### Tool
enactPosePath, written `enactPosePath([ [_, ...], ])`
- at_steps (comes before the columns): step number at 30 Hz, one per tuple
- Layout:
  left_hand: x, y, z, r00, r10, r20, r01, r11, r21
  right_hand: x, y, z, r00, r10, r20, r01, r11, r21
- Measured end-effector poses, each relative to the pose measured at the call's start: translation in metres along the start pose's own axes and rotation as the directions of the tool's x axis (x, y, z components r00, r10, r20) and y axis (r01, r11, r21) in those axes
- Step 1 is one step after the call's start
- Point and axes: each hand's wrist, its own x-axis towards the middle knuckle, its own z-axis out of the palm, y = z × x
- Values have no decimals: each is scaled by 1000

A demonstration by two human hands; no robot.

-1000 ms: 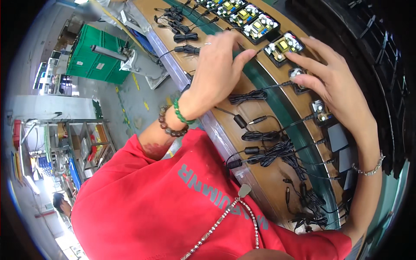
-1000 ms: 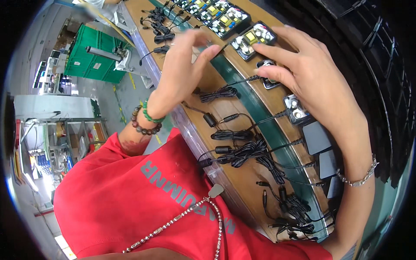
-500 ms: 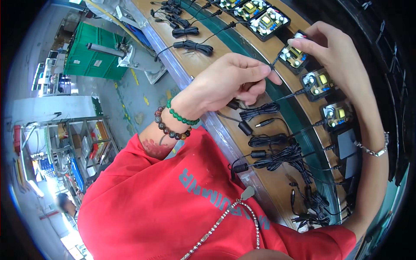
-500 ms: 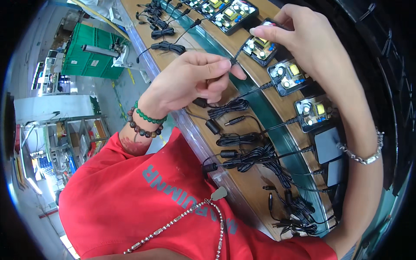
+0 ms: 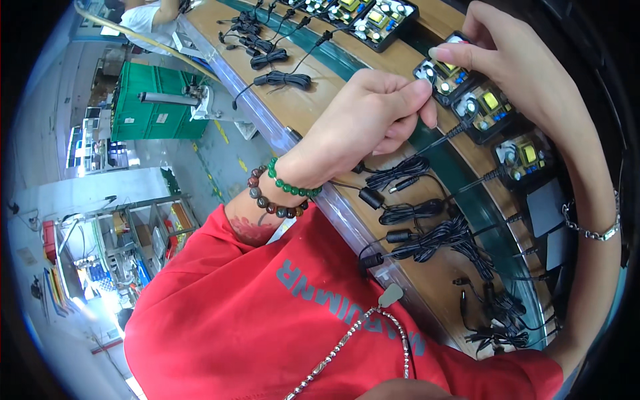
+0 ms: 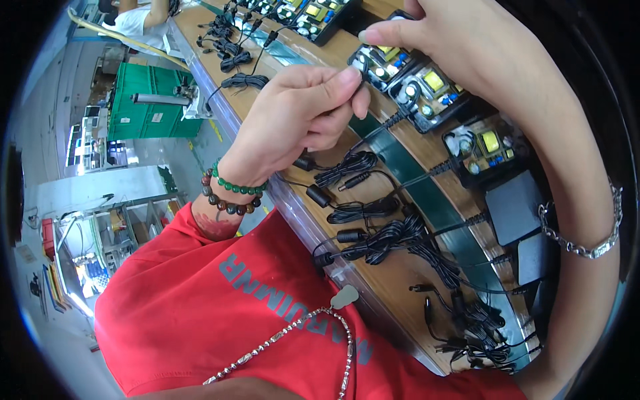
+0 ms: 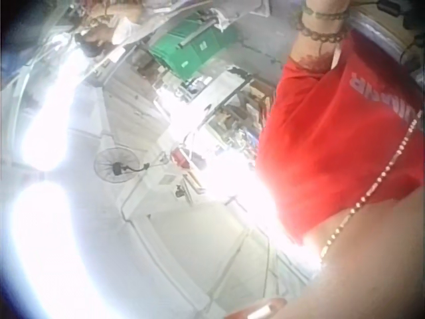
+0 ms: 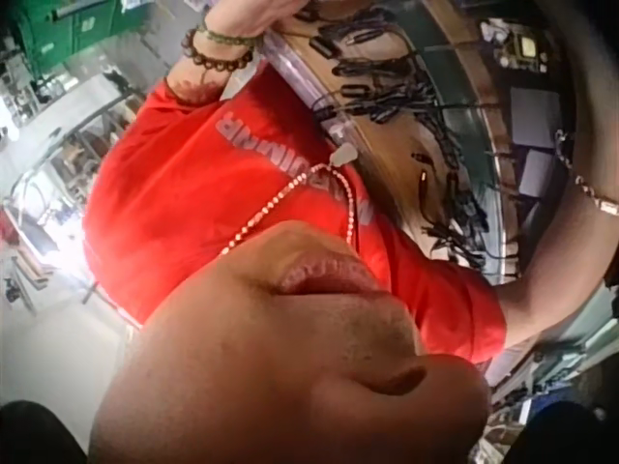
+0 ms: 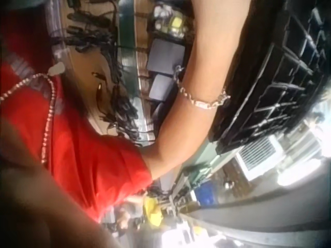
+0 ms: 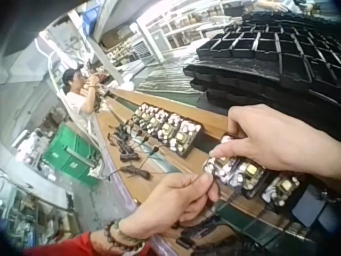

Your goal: Assembling electronics by plugging connectors and component modules into printed circuit boards on an assembly line.

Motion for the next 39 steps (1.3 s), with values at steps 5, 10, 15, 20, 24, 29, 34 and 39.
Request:
enactPosePath([
  [5,1,5,0,1000,-2,-2,2,999,53,7,4,0,999,-34,24,35,997,-68],
  [10,-4,18,-6,991,-59,-124,97,939,329,5,-51,-24,975,181,125,-157,971,-180],
  [15,3,35,-13,981,-182,-61,190,875,445,5,-49,-22,970,196,145,-168,968,-186],
  [20,17,72,-24,805,-530,268,554,832,-20,-6,-54,-31,963,248,104,-217,945,-245],
  [24,9,43,-15,950,-291,-114,311,844,438,6,-51,-17,978,178,109,-153,966,-207],
  [29,12,39,-19,968,-243,-60,246,878,411,-1,-48,-15,969,241,52,-233,963,-135],
  [34,18,52,-26,981,-153,118,51,795,604,5,2,-10,994,12,110,1,993,-114],
  [39,19,45,-20,992,-116,42,68,800,596,3,-2,-13,993,14,116,-1,994,-108],
])
